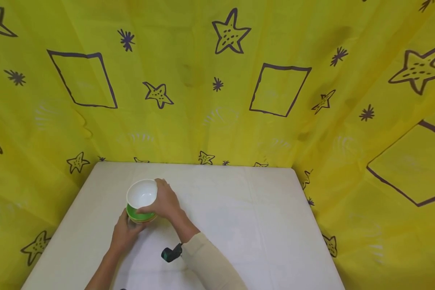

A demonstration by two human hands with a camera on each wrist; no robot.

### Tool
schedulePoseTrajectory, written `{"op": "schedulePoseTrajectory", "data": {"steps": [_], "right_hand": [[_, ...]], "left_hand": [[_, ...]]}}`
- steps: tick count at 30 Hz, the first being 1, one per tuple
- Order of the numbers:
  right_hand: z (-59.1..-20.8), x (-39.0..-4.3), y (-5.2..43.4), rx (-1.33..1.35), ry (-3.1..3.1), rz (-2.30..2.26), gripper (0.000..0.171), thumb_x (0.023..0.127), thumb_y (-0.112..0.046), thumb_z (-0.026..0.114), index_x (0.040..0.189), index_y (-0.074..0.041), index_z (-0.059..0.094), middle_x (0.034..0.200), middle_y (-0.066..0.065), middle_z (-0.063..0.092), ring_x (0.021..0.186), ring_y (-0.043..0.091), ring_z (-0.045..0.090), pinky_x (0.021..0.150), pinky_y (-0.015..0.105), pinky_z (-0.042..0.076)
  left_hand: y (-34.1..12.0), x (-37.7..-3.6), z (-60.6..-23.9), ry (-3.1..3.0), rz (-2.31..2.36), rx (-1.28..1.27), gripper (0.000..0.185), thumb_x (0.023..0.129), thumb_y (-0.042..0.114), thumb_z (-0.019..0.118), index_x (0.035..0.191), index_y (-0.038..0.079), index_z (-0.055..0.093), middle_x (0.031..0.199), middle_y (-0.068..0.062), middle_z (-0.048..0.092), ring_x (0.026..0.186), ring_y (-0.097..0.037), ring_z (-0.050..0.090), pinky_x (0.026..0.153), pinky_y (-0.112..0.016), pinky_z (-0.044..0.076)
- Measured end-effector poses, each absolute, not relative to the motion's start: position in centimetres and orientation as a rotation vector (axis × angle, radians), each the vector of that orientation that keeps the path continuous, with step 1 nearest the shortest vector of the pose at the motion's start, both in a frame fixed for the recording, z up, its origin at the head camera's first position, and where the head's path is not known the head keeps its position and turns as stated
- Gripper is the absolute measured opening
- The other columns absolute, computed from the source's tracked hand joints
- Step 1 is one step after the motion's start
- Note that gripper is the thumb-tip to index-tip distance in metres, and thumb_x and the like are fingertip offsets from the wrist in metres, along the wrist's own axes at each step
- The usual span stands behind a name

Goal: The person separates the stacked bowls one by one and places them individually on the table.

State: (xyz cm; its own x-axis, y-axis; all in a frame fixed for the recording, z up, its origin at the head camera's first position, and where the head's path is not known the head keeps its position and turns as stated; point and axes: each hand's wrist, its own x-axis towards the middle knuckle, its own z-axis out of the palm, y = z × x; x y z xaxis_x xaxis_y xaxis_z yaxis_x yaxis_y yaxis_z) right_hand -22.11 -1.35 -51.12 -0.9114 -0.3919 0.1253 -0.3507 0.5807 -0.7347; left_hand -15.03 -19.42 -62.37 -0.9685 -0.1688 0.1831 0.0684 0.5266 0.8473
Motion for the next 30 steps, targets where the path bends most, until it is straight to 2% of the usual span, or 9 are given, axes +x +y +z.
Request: {"op": "schedulePoseTrajectory", "data": {"steps": [10,20,30], "right_hand": [[-51.4,-22.0,-0.4,-0.553,2.724,-1.37,0.099,0.066,-0.041,0.101,0.146,-0.008,0.053,0.127,0.005,0.063,0.109,0.02,0.063,0.086,0.032,0.057],[-51.2,-21.8,0.7,-0.49,2.74,-1.456,0.101,0.065,-0.038,0.101,0.146,-0.004,0.052,0.13,0.009,0.064,0.113,0.025,0.064,0.09,0.037,0.057],[-51.4,-21.9,1.6,-0.394,2.746,-1.51,0.099,0.066,-0.038,0.101,0.146,-0.005,0.052,0.13,0.01,0.065,0.114,0.027,0.065,0.09,0.04,0.057]], "left_hand": [[-19.2,-14.8,-62.2,-2.555,-1.472,0.106,0.09,0.081,0.01,0.092,0.152,-0.008,0.039,0.15,-0.034,0.047,0.145,-0.052,0.037,0.118,-0.066,0.03],[-19.3,-14.8,-62.1,-2.534,-1.442,0.082,0.092,0.079,0.012,0.093,0.151,-0.01,0.039,0.149,-0.036,0.047,0.142,-0.056,0.039,0.115,-0.07,0.032],[-19.4,-14.9,-61.8,-2.569,-1.486,0.118,0.097,0.081,0.017,0.093,0.155,-0.009,0.036,0.153,-0.035,0.044,0.146,-0.053,0.035,0.118,-0.067,0.029]]}}
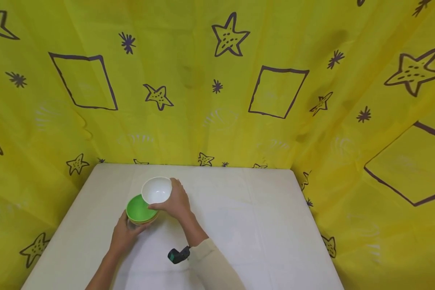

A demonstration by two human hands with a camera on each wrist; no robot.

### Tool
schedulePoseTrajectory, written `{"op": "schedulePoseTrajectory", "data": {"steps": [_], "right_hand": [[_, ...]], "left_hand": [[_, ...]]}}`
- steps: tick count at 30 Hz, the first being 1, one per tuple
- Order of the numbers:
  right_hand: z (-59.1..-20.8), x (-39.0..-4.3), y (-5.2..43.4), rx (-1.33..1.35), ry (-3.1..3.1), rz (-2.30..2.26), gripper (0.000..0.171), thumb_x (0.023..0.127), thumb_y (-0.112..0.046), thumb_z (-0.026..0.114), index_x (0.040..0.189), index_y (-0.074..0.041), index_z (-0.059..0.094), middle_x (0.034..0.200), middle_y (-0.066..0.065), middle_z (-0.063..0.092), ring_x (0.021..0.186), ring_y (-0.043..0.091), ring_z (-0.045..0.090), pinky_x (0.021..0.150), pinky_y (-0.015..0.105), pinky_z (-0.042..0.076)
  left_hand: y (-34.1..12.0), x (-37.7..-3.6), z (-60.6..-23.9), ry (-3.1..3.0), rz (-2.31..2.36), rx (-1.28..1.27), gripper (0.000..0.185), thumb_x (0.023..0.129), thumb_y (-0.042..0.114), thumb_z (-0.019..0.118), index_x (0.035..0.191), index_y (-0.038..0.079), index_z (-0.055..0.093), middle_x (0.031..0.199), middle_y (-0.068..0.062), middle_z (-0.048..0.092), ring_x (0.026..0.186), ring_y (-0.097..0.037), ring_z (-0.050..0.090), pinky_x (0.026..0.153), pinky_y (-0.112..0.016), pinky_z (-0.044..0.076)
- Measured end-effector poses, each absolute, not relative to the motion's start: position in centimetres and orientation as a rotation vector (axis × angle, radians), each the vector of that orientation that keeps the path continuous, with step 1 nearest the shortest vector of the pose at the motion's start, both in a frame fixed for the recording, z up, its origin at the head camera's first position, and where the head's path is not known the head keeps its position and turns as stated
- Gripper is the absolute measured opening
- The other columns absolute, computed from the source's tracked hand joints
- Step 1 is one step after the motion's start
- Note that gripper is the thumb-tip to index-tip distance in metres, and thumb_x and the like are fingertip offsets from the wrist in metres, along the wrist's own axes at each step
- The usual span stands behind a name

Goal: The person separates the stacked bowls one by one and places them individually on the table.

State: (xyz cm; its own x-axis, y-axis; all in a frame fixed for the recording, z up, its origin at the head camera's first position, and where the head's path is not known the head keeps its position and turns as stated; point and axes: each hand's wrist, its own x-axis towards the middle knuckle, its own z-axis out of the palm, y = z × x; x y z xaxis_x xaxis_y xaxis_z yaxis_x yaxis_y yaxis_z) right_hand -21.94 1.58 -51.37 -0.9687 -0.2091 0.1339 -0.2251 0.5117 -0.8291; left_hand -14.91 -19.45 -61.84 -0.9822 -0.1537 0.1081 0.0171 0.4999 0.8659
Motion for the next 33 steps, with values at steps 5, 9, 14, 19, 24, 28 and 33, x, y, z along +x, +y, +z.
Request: {"op": "schedulePoseTrajectory", "data": {"steps": [5,9,14,19,24,28,33], "right_hand": [[-51.6,-21.9,2.1,0.35,-2.69,1.524,0.098,0.066,-0.036,0.101,0.146,-0.005,0.052,0.131,0.011,0.064,0.117,0.029,0.064,0.093,0.043,0.057],[-52.3,-22.0,2.5,0.306,-2.682,1.513,0.099,0.066,-0.036,0.101,0.146,-0.005,0.052,0.131,0.01,0.064,0.118,0.029,0.064,0.094,0.045,0.056],[-52.9,-22.0,3.0,0.265,-2.695,1.51,0.1,0.066,-0.036,0.101,0.146,-0.005,0.052,0.132,0.01,0.063,0.119,0.029,0.063,0.095,0.046,0.056],[-53.3,-21.8,3.4,0.253,-2.7,1.5,0.1,0.065,-0.036,0.102,0.146,-0.005,0.052,0.131,0.01,0.063,0.118,0.03,0.063,0.095,0.047,0.056],[-53.8,-21.8,3.6,0.241,-2.69,1.489,0.101,0.064,-0.036,0.102,0.146,-0.003,0.051,0.131,0.013,0.063,0.119,0.032,0.063,0.096,0.05,0.055],[-54.3,-21.6,3.9,0.216,-2.69,1.512,0.103,0.065,-0.033,0.102,0.147,-0.002,0.049,0.133,0.015,0.061,0.122,0.035,0.061,0.1,0.053,0.054],[-55.4,-21.2,4.3,0.177,-2.702,1.515,0.104,0.065,-0.031,0.101,0.149,0.0,0.047,0.135,0.017,0.06,0.123,0.037,0.06,0.101,0.056,0.053]], "left_hand": [[-19.5,-14.9,-62.0,-2.551,-1.495,0.11,0.097,0.08,0.016,0.094,0.155,-0.008,0.036,0.152,-0.034,0.045,0.146,-0.052,0.036,0.119,-0.067,0.029],[-19.4,-15.0,-61.9,-2.539,-1.484,0.1,0.097,0.079,0.018,0.095,0.153,-0.007,0.038,0.151,-0.033,0.046,0.144,-0.053,0.037,0.117,-0.068,0.029],[-19.4,-15.1,-62.0,-2.547,-1.482,0.113,0.099,0.079,0.019,0.094,0.155,-0.005,0.036,0.153,-0.032,0.045,0.145,-0.052,0.037,0.118,-0.068,0.029],[-19.5,-15.1,-62.1,-2.571,-1.48,0.126,0.1,0.08,0.02,0.094,0.156,-0.006,0.035,0.153,-0.033,0.044,0.146,-0.052,0.036,0.118,-0.068,0.028],[-19.6,-15.1,-62.0,-2.558,-1.48,0.102,0.101,0.08,0.021,0.094,0.156,-0.007,0.034,0.152,-0.032,0.045,0.146,-0.051,0.036,0.119,-0.067,0.028],[-19.5,-15.1,-61.9,-2.549,-1.481,0.088,0.101,0.08,0.02,0.094,0.156,-0.008,0.034,0.152,-0.032,0.046,0.145,-0.051,0.037,0.119,-0.067,0.028],[-19.4,-15.0,-62.1,-2.553,-1.467,0.102,0.098,0.08,0.017,0.094,0.155,-0.007,0.036,0.151,-0.033,0.046,0.144,-0.053,0.038,0.117,-0.069,0.029]]}}
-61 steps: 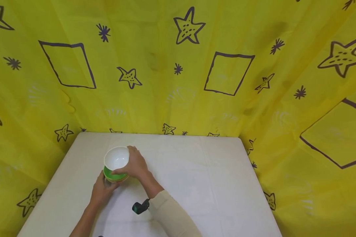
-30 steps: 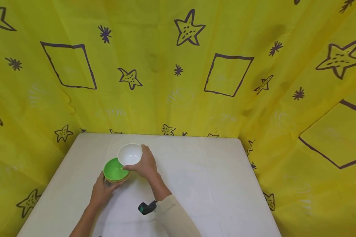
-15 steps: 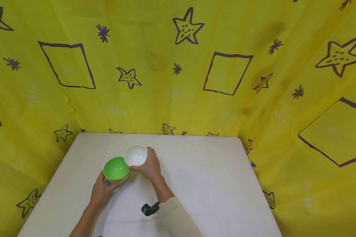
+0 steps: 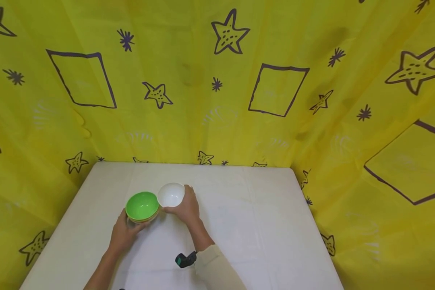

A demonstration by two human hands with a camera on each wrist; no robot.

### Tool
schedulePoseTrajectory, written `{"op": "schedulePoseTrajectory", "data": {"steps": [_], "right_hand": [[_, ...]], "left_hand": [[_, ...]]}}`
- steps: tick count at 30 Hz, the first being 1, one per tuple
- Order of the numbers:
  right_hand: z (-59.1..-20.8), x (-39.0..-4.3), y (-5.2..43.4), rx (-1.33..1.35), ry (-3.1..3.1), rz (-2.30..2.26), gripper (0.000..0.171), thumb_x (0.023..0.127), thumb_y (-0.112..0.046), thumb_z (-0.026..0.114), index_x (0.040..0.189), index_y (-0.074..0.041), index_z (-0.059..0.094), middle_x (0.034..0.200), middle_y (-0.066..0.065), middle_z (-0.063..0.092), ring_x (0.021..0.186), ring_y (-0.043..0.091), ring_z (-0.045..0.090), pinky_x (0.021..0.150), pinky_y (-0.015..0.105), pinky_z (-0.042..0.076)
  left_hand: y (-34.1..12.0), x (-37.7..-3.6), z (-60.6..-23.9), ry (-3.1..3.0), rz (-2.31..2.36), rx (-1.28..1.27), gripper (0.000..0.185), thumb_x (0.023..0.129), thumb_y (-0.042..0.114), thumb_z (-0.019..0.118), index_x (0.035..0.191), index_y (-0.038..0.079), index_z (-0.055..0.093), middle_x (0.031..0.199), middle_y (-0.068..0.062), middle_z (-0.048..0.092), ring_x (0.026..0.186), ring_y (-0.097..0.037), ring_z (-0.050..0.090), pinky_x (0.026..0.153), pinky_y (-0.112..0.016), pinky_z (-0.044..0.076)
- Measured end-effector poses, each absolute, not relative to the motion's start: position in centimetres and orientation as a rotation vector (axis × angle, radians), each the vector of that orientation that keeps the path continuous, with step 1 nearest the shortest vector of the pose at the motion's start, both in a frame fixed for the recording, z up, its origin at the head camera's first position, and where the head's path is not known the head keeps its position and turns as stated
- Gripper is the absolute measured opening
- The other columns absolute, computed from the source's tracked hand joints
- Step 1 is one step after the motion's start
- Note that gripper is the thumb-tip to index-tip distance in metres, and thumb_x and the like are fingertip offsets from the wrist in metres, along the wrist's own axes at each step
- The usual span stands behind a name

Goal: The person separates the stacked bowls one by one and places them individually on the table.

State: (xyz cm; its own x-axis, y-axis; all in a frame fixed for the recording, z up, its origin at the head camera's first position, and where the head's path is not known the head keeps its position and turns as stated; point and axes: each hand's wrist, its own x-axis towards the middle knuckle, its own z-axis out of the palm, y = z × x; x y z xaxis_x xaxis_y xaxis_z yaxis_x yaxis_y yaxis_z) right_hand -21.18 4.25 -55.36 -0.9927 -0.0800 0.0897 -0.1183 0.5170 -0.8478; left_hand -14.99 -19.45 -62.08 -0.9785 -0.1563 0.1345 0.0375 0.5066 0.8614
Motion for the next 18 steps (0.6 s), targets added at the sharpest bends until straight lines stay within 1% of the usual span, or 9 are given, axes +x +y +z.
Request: {"op": "schedulePoseTrajectory", "data": {"steps": [4,11,18], "right_hand": [[-56.4,-20.9,4.4,0.153,-2.713,1.501,0.104,0.065,-0.03,0.101,0.148,0.0,0.048,0.135,0.017,0.06,0.124,0.036,0.06,0.101,0.056,0.052],[-57.4,-20.6,4.6,0.148,-2.722,1.425,0.105,0.062,-0.031,0.102,0.146,0.003,0.048,0.133,0.02,0.061,0.122,0.039,0.061,0.1,0.059,0.053],[-58.3,-20.5,4.5,0.113,-2.749,1.387,0.11,0.062,-0.035,0.102,0.149,0.003,0.046,0.139,0.021,0.058,0.128,0.04,0.058,0.105,0.058,0.051]], "left_hand": [[-19.4,-14.9,-62.1,-2.566,-1.47,0.119,0.098,0.08,0.017,0.093,0.156,-0.006,0.035,0.153,-0.033,0.045,0.145,-0.053,0.037,0.118,-0.069,0.028],[-19.4,-15.0,-61.8,-2.596,-1.491,0.142,0.098,0.083,0.019,0.092,0.158,-0.005,0.033,0.156,-0.031,0.042,0.148,-0.05,0.033,0.12,-0.066,0.026],[-19.4,-15.0,-61.7,-2.599,-1.484,0.145,0.098,0.083,0.018,0.092,0.157,-0.006,0.033,0.155,-0.032,0.043,0.147,-0.051,0.034,0.12,-0.066,0.027]]}}
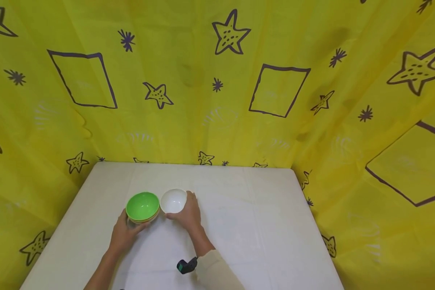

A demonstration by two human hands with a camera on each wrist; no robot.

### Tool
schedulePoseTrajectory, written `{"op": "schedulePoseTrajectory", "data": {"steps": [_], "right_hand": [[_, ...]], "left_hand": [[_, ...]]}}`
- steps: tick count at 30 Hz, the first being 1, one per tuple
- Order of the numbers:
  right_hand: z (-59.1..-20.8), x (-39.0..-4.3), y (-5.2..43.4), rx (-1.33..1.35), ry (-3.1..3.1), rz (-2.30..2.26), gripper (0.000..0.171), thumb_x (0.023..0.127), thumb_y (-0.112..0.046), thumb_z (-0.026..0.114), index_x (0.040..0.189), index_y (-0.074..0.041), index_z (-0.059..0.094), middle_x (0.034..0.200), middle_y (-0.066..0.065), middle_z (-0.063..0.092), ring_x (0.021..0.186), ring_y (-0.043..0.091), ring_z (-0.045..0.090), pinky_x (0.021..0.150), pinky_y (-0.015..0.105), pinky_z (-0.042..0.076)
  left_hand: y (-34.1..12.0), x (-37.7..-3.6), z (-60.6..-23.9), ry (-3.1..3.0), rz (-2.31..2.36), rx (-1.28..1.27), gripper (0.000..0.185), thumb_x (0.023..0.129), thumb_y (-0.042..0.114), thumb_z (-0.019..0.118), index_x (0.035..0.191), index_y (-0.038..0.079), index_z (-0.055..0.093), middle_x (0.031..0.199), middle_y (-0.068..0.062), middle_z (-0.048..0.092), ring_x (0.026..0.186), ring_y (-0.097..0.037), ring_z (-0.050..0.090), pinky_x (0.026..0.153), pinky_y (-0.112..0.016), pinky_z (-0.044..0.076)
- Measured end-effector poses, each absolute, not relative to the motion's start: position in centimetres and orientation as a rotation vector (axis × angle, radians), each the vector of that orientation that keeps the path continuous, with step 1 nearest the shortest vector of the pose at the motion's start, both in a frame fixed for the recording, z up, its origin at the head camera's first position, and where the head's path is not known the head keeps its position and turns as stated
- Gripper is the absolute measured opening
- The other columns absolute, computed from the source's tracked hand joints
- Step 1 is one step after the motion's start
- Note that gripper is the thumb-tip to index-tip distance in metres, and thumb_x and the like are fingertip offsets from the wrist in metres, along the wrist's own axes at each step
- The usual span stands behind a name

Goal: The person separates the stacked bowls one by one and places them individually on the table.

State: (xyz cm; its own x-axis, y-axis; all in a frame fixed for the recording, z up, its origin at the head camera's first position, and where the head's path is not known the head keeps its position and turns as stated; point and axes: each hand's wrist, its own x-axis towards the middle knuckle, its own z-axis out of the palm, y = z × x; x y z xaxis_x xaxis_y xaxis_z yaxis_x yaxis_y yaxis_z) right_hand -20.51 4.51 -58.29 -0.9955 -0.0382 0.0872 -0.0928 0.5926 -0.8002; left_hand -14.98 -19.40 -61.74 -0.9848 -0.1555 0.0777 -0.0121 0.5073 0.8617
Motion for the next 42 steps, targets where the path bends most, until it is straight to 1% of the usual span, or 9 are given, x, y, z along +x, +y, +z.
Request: {"op": "schedulePoseTrajectory", "data": {"steps": [4,20,26,29,33,36,42], "right_hand": [[-58.7,-20.4,4.5,0.123,-2.747,1.366,0.111,0.061,-0.035,0.103,0.149,0.003,0.046,0.141,0.021,0.057,0.132,0.041,0.056,0.107,0.059,0.049],[-59.1,-19.8,4.6,0.139,-2.757,1.356,0.112,0.059,-0.036,0.103,0.147,0.005,0.046,0.141,0.023,0.056,0.132,0.042,0.055,0.106,0.058,0.05],[-59.4,-19.8,4.7,0.128,-2.768,1.325,0.116,0.06,-0.038,0.103,0.149,0.005,0.044,0.147,0.025,0.051,0.135,0.044,0.052,0.107,0.059,0.049],[-59.6,-19.8,4.7,0.118,-2.788,1.299,0.118,0.059,-0.04,0.104,0.15,0.004,0.043,0.149,0.025,0.049,0.137,0.044,0.05,0.108,0.058,0.049],[-59.6,-19.7,4.5,0.111,-2.8,1.306,0.122,0.059,-0.041,0.104,0.153,0.004,0.04,0.154,0.027,0.045,0.142,0.047,0.045,0.11,0.059,0.047],[-59.4,-19.6,4.5,0.101,-2.81,1.301,0.124,0.06,-0.042,0.104,0.154,0.005,0.038,0.156,0.03,0.042,0.143,0.049,0.043,0.11,0.061,0.046],[-59.0,-19.5,4.3,0.055,-2.85,1.235,0.123,0.06,-0.043,0.104,0.153,0.003,0.039,0.155,0.03,0.042,0.14,0.047,0.047,0.108,0.06,0.048]], "left_hand": [[-19.4,-14.9,-61.8,-2.596,-1.482,0.143,0.098,0.083,0.018,0.092,0.157,-0.006,0.033,0.155,-0.032,0.043,0.147,-0.051,0.034,0.12,-0.066,0.027],[-19.4,-15.0,-62.1,-2.56,-1.485,0.127,0.098,0.081,0.02,0.094,0.156,-0.005,0.036,0.153,-0.031,0.046,0.146,-0.051,0.037,0.118,-0.067,0.029],[-19.4,-14.9,-62.0,-2.572,-1.479,0.137,0.099,0.081,0.021,0.093,0.156,-0.005,0.035,0.153,-0.031,0.045,0.145,-0.051,0.036,0.118,-0.067,0.028],[-19.4,-14.8,-62.0,-2.562,-1.477,0.138,0.099,0.08,0.02,0.094,0.156,-0.005,0.036,0.152,-0.031,0.046,0.145,-0.052,0.037,0.118,-0.068,0.029],[-19.4,-14.8,-62.2,-2.55,-1.469,0.135,0.097,0.08,0.018,0.094,0.155,-0.005,0.037,0.151,-0.031,0.047,0.144,-0.052,0.038,0.117,-0.068,0.03],[-19.4,-14.9,-62.3,-2.556,-1.476,0.135,0.098,0.081,0.019,0.093,0.156,-0.004,0.036,0.152,-0.031,0.046,0.145,-0.051,0.037,0.118,-0.068,0.029],[-19.5,-14.9,-62.2,-2.575,-1.503,0.132,0.102,0.082,0.025,0.093,0.159,-0.004,0.032,0.156,-0.03,0.042,0.149,-0.048,0.033,0.122,-0.065,0.024]]}}
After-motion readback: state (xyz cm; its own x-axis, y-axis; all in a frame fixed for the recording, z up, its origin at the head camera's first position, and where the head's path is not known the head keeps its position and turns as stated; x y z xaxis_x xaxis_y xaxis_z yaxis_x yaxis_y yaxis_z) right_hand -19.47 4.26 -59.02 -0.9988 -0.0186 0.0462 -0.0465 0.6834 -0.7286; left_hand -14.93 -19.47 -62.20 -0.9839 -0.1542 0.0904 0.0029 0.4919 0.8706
